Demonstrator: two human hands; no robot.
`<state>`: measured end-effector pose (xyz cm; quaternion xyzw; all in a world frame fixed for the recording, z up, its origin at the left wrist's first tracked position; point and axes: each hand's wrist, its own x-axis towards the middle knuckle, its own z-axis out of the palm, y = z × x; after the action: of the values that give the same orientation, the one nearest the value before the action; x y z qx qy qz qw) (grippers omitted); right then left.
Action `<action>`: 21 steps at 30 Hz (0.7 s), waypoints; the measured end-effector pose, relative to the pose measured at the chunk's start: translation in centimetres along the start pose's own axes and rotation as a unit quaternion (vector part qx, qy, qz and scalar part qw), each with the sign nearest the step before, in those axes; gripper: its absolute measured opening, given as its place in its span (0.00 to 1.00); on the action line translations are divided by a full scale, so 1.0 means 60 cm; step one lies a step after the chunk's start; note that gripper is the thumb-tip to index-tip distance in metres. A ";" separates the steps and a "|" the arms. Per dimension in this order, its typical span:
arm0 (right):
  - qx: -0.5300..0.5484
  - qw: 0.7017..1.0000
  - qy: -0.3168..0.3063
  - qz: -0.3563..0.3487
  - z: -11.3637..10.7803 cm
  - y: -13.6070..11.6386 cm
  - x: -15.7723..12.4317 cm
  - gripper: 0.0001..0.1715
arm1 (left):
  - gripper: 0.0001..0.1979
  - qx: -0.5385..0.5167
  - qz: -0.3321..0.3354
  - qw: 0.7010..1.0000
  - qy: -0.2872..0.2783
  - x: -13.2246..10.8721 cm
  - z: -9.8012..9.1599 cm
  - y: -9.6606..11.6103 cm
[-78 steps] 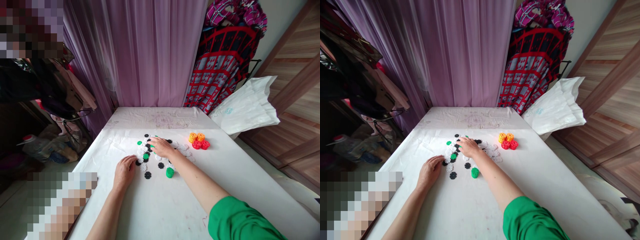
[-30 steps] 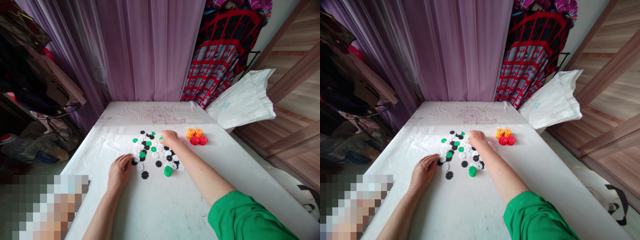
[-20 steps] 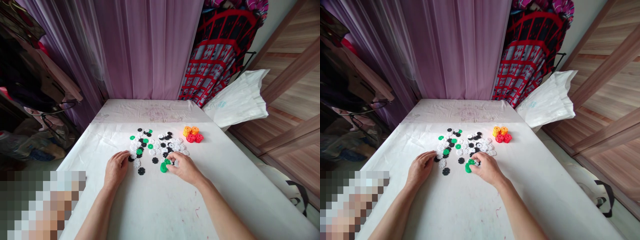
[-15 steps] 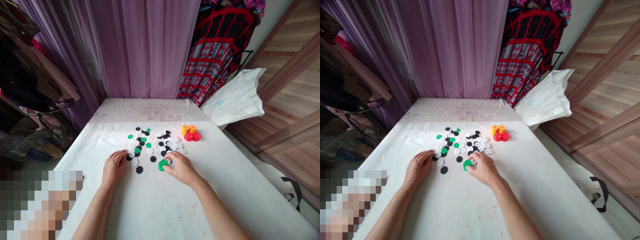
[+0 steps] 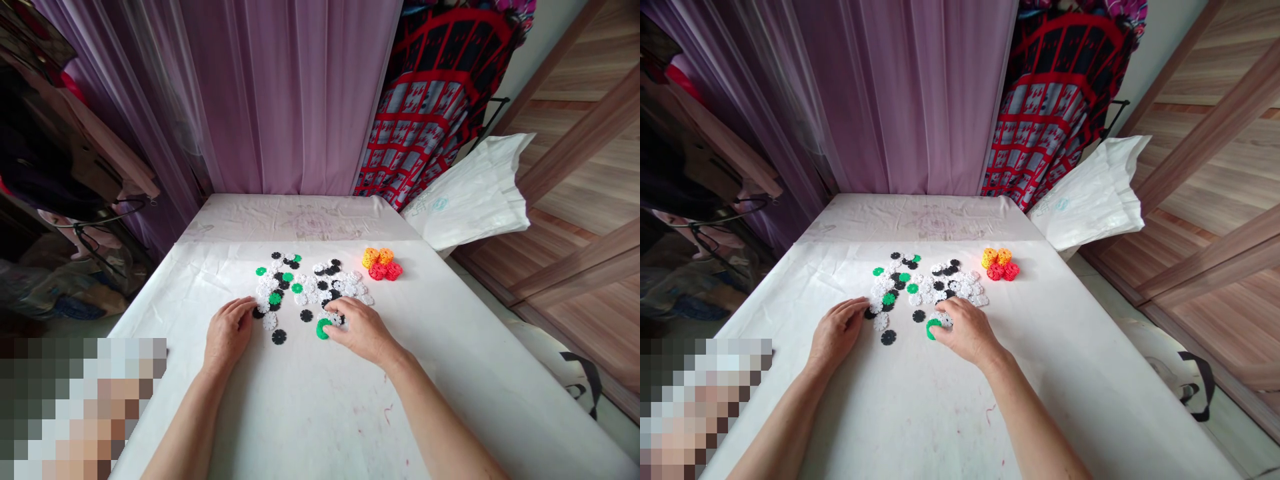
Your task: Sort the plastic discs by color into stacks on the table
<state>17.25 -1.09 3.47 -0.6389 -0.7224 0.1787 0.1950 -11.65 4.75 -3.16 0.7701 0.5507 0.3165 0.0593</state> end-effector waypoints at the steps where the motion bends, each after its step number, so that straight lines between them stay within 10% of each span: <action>1: -0.007 1.000 0.000 -0.005 -0.003 -0.003 0.010 0.12 | 0.16 0.000 -0.001 1.000 0.002 0.000 0.000 0.000; 11: -0.150 0.986 -0.062 -0.024 0.040 -0.059 0.194 0.18 | 0.16 -0.003 -0.007 1.000 -0.004 0.000 -0.002 0.000; 21: -0.177 0.979 -0.096 -0.004 0.067 -0.077 0.237 0.16 | 0.16 -0.004 -0.009 1.000 0.001 0.000 0.001 0.000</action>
<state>9.72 12.43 3.11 -0.6406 -0.7603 0.1072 0.0092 -11.63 4.78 -3.24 0.7643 0.5566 0.3192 0.0645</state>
